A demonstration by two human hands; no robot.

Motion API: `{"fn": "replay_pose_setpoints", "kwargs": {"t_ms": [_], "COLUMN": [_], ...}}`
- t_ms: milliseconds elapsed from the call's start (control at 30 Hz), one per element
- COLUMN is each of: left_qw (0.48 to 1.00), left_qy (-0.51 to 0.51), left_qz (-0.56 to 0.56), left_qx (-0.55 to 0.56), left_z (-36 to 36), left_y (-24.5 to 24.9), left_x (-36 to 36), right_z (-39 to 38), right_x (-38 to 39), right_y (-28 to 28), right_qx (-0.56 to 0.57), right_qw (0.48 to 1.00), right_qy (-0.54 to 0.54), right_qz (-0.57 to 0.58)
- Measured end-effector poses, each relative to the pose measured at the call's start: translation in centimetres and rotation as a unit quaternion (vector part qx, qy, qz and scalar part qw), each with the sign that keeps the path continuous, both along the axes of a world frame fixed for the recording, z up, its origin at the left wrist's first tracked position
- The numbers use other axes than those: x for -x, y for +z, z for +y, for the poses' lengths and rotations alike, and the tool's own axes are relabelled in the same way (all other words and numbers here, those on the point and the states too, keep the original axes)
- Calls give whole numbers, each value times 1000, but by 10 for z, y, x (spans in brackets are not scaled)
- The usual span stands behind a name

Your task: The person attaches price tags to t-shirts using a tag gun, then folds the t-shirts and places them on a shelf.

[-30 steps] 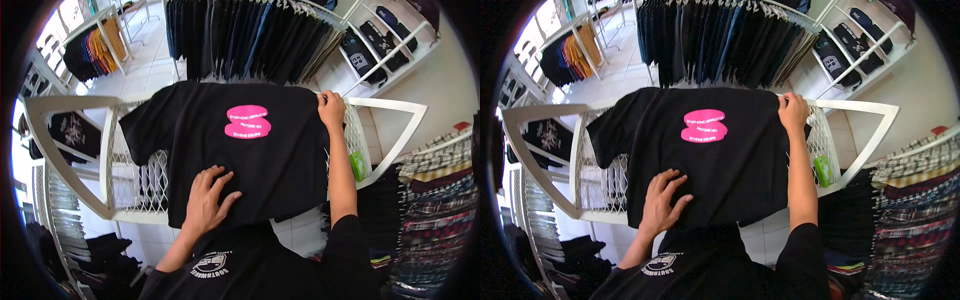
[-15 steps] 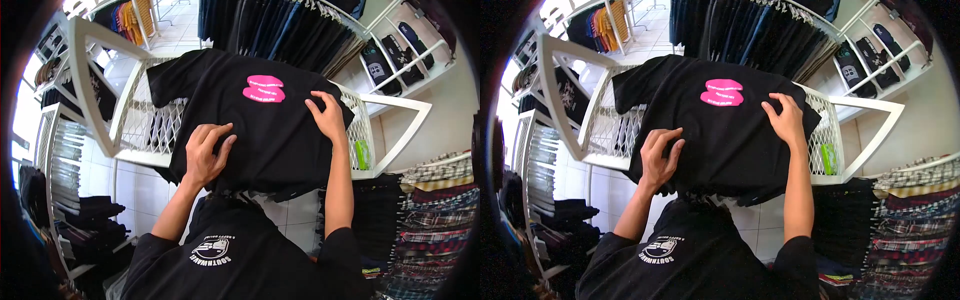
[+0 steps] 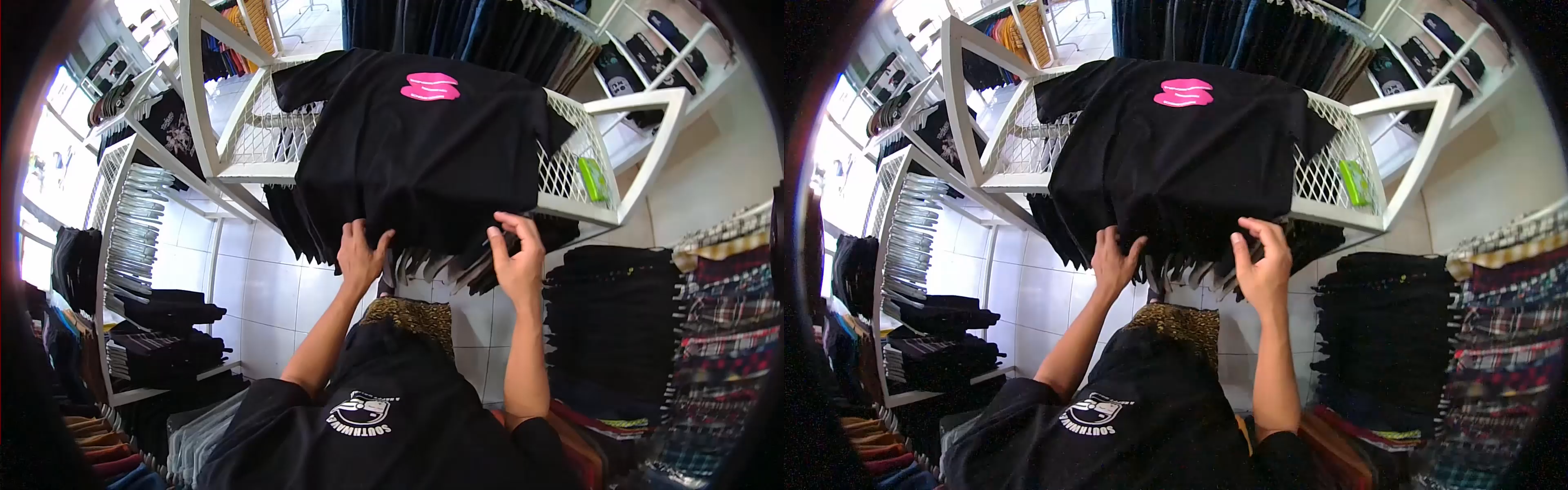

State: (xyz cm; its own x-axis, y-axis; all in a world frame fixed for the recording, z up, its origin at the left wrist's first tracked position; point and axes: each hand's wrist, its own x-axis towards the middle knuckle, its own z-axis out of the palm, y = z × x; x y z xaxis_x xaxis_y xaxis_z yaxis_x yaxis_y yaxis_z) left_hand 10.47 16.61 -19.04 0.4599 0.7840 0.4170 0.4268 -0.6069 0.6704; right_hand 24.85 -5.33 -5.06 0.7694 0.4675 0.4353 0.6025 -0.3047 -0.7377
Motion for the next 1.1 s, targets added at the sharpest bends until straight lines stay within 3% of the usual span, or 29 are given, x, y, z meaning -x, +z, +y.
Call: {"fn": "replay_pose_setpoints", "kwargs": {"t_ms": [100, 233, 300, 367, 467, 567, 667, 800, 900, 967, 1000, 1033, 1100], "left_qw": [996, 993, 970, 964, 913, 849, 850, 852, 844, 854, 921, 936, 982], "left_qy": [-69, -115, -143, -161, -196, -195, -203, -205, -222, -273, -304, -313, -154], "left_qz": [54, 12, 10, -47, -172, -264, -264, -261, -298, -252, -153, -132, -76], "left_qx": [9, -25, 196, 208, 312, 415, 409, 404, 388, 364, 192, 95, -76], "left_z": [1, -21, -32, -35, -35, -39, -38, -28, -21, -24, -23, -32, -37], "left_y": [-16, 54, 94, 112, 133, 156, 163, 162, 158, 156, 149, 159, 142], "left_x": [-2, 17, 27, 32, 37, 36, 33, 29, 27, 31, 34, 31, 12], "right_z": [-8, -6, 1, 13, 15, 12, 15, 16, 9, 3, 0, 2, 13], "right_x": [26, 59, 80, 94, 84, 85, 102, 92, 78, 74, 73, 70, 65], "right_y": [-20, -42, -39, -45, -75, -40, 3, -17, -18, -17, -3, 6, 22], "right_qx": [2, 46, 115, 121, 117, 39, 37, 3, -61, -111, -142, -178, -207], "right_qw": [1000, 997, 987, 983, 979, 988, 989, 989, 986, 964, 945, 944, 961], "right_qy": [1, 64, 99, 92, 93, 125, 138, 142, 152, 125, 125, 139, 91], "right_qz": [13, -24, -59, -103, -141, -79, -48, -28, -27, 206, 266, 242, 156]}}
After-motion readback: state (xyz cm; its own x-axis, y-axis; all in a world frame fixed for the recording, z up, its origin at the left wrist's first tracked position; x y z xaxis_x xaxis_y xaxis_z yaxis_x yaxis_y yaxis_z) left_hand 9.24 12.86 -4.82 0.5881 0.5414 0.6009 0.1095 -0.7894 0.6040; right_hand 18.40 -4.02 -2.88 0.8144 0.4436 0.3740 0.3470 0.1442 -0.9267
